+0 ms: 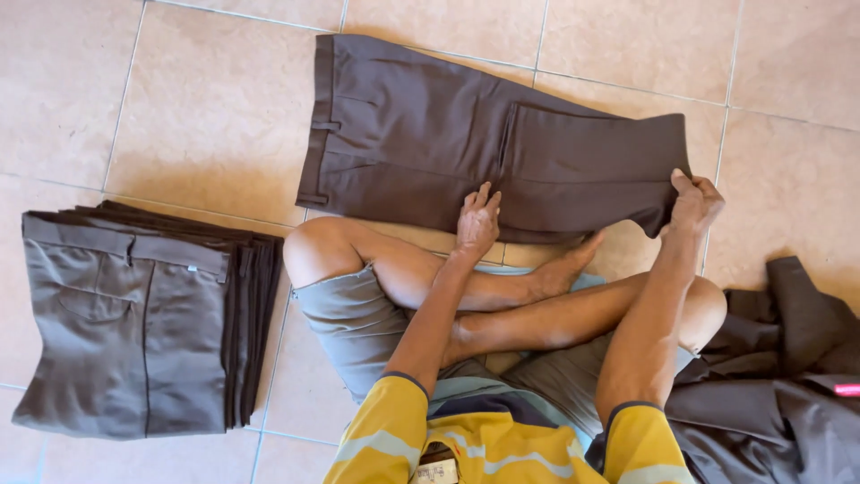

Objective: The person sits cross-legged on a tiled floor and folds multiple pairs of dark-colored trousers by hand. They smooth the fabric, fold the legs together, and fold the trousers into neat rectangles, stacking them to the side.

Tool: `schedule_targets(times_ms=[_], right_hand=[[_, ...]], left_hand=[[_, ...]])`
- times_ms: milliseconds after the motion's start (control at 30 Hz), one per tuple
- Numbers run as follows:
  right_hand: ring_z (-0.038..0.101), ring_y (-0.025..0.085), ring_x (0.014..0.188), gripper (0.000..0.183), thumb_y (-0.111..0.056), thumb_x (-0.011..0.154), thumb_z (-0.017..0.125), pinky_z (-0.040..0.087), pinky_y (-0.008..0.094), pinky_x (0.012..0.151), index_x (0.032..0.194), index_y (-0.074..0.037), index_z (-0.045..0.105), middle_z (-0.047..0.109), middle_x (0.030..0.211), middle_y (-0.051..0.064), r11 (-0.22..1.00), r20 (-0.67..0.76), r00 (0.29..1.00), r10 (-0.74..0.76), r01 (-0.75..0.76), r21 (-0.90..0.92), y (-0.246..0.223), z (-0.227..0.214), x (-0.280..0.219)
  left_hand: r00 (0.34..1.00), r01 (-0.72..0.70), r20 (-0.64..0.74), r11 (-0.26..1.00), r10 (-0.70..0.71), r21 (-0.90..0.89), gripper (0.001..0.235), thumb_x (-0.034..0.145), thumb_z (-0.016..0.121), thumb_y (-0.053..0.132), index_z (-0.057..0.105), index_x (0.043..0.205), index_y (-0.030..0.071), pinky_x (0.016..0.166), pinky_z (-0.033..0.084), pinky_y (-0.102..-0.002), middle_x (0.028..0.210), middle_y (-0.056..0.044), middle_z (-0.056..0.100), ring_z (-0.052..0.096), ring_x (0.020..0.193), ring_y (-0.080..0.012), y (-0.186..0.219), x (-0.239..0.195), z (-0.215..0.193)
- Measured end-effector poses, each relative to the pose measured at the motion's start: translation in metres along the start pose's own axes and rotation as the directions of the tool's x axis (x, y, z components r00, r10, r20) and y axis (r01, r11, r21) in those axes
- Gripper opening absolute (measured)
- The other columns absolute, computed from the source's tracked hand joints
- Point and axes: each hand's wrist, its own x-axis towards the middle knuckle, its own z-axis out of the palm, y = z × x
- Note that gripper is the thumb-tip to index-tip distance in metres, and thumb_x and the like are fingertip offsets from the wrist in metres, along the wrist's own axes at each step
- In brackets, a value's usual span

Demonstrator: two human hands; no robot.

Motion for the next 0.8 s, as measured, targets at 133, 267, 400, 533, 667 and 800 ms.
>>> schedule_targets(times_ms=[133,267,400,533,667,800], right_hand=[[0.032,0.01,0.063,0.047,-0.013,0.096,0.083,0.029,0.031,0.055,0.07,-0.015,0.045,0.032,0.068,-0.006,0.995,0.059,0.995,-0.075,0.071,0.064,-0.046,0.007,-0.031],[0.036,0.009,0.068,0.04,-0.011,0.094,0.082,0.03,0.03,0.06,0.075,-0.011,0.047,0.038,0.072,-0.004,0.888,0.112,0.891,-0.441,0.415,0.198,-0.089,0.055,-0.066],[0.05,0.012,0.078,0.021,-0.019,0.096,0.083,0.04,0.031,0.066,0.088,-0.007,0.068,0.058,0.081,0.001,0.602,0.198,0.571,-0.796,0.778,0.177,-0.133,0.155,-0.127],[0.066,0.017,0.102,0.02,-0.02,0.105,0.061,0.051,0.029,0.09,0.118,-0.008,0.071,0.072,0.112,0.006,0.587,0.551,0.363,-0.751,0.75,0.304,-0.154,0.236,-0.234],[0.073,0.039,0.099,0.027,-0.027,0.107,0.052,0.063,0.047,0.083,0.12,-0.012,0.069,0.072,0.109,0.024,0.715,0.756,0.548,-0.357,0.682,-0.157,-0.088,0.236,-0.227],[0.066,0.047,0.115,0.047,-0.044,0.107,0.047,0.052,0.064,0.097,0.122,-0.002,0.062,0.069,0.115,0.03,0.617,0.525,0.851,0.006,0.41,-0.672,0.014,0.201,-0.172]], left_hand=[[0.993,0.066,-0.084,0.983,-0.081,-0.169,0.029,0.098,0.053,0.006,0.067,0.122,-0.001,0.105,0.048,-0.049,0.142,-0.027,0.056,0.059,0.113,-0.0476,-0.001,-0.01,0.027],[0.956,0.277,0.015,0.888,-0.292,-0.367,0.032,0.097,0.053,0.006,0.069,0.125,0.0,0.117,0.042,-0.042,0.146,-0.02,0.056,0.057,0.131,-0.0362,-0.008,-0.016,0.051],[0.864,0.479,0.15,0.693,-0.481,-0.539,0.024,0.098,0.055,0.022,0.075,0.112,0.019,0.083,0.052,-0.034,0.13,0.001,0.071,0.072,0.108,-0.024,-0.02,-0.016,0.054],[0.532,0.093,0.689,-0.775,-0.492,-0.626,0.026,0.094,0.048,0.019,0.073,0.094,0.012,0.08,0.058,-0.031,0.103,-0.009,0.076,0.073,0.098,-0.0275,-0.079,-0.011,0.137],[0.457,0.658,0.71,-0.334,-0.536,-0.675,0.028,0.098,0.052,0.028,0.056,0.122,0.014,0.101,0.043,-0.03,0.129,-0.006,0.058,0.056,0.122,-0.0228,-0.066,-0.016,0.106],[0.39,0.91,0.664,0.376,-0.638,-0.173,0.064,0.102,0.057,0.038,0.035,0.158,0.017,0.129,0.024,-0.029,0.162,-0.002,0.035,0.035,0.152,-0.0165,-0.03,-0.008,0.058]])
